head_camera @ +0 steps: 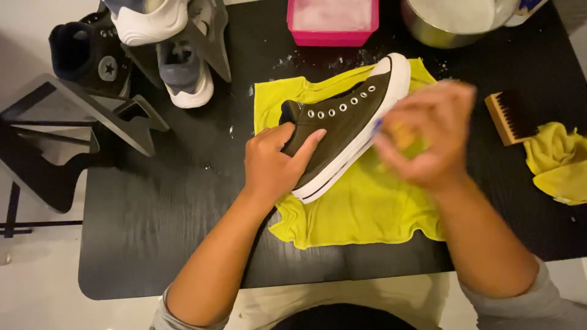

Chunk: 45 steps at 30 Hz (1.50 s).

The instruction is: Cleaning a high-top sneaker by scrubbing the sole and canvas with a brush and wiping it with a cloth.

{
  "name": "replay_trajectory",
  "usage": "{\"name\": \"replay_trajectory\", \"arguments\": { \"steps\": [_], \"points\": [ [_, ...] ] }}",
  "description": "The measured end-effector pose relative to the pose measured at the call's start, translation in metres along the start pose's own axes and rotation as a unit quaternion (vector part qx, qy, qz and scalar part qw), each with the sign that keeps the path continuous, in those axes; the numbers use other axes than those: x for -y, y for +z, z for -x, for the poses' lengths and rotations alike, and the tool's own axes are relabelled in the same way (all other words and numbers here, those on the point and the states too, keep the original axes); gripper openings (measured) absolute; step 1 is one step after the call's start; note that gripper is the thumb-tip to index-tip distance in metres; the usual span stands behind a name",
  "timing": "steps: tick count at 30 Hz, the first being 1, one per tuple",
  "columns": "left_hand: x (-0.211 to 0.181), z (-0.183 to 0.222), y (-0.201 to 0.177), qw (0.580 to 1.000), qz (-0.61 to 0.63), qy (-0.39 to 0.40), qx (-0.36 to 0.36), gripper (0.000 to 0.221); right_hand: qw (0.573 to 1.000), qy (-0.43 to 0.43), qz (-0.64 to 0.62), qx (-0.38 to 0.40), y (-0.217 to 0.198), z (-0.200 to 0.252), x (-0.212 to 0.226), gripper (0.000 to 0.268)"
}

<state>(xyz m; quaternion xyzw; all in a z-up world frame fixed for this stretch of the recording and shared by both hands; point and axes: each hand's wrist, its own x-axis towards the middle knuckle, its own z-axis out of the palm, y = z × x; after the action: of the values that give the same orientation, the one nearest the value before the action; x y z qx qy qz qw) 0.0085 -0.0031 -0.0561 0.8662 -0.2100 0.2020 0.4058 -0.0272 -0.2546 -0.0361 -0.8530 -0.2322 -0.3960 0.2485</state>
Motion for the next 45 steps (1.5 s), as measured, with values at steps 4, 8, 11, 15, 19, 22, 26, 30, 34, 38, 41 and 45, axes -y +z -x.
{"name": "replay_trajectory", "arguments": {
  "steps": [4,8,11,15,19,22,26,30,34,38,41,45],
  "points": [
    [-0.001,0.000,0.000,1.000,0.001,0.002,-0.005,0.067,0.992,-0.096,-0.021,0.082,0.010,0.000,0.013,0.030],
    [0.000,-0.001,0.000,1.000,0.007,0.012,-0.007,0.065,0.995,-0.061,0.033,0.067,0.004,0.007,-0.015,0.026],
    [-0.001,0.000,-0.001,1.000,0.014,0.010,-0.001,0.065,0.999,-0.015,0.036,0.022,0.000,0.008,-0.025,0.021],
    [-0.001,-0.002,-0.002,1.000,0.016,0.016,-0.004,0.064,0.996,-0.072,-0.028,0.048,0.005,0.005,-0.005,0.021],
    [-0.001,-0.001,-0.002,1.000,0.018,0.018,-0.001,0.063,0.988,-0.136,0.022,0.077,0.007,0.008,-0.016,0.028],
    [0.001,-0.004,-0.002,1.000,0.012,0.019,-0.004,0.063,0.996,-0.022,0.054,0.068,-0.002,0.004,-0.028,0.023],
    [0.001,-0.002,0.000,1.000,0.003,0.020,-0.011,0.064,0.997,-0.042,0.003,0.058,0.007,0.004,0.001,0.025],
    [0.002,-0.001,0.002,1.000,0.009,0.003,-0.006,0.064,0.983,-0.151,-0.005,0.100,0.018,0.009,0.015,0.033],
    [0.002,-0.003,-0.001,1.000,0.005,0.006,-0.016,0.064,0.995,-0.058,0.046,0.073,-0.001,-0.003,-0.007,0.018],
    [0.000,-0.002,-0.001,1.000,0.007,0.028,-0.004,0.062,0.999,-0.025,0.021,0.043,-0.001,0.002,-0.007,0.018],
    [0.002,-0.007,-0.002,1.000,0.007,0.023,-0.011,0.063,0.990,-0.126,0.006,0.068,0.012,-0.001,-0.005,0.024],
    [0.003,-0.002,-0.001,1.000,0.005,0.011,-0.004,0.064,0.994,-0.050,0.030,0.094,0.000,0.002,-0.013,0.023]
  ]
}}
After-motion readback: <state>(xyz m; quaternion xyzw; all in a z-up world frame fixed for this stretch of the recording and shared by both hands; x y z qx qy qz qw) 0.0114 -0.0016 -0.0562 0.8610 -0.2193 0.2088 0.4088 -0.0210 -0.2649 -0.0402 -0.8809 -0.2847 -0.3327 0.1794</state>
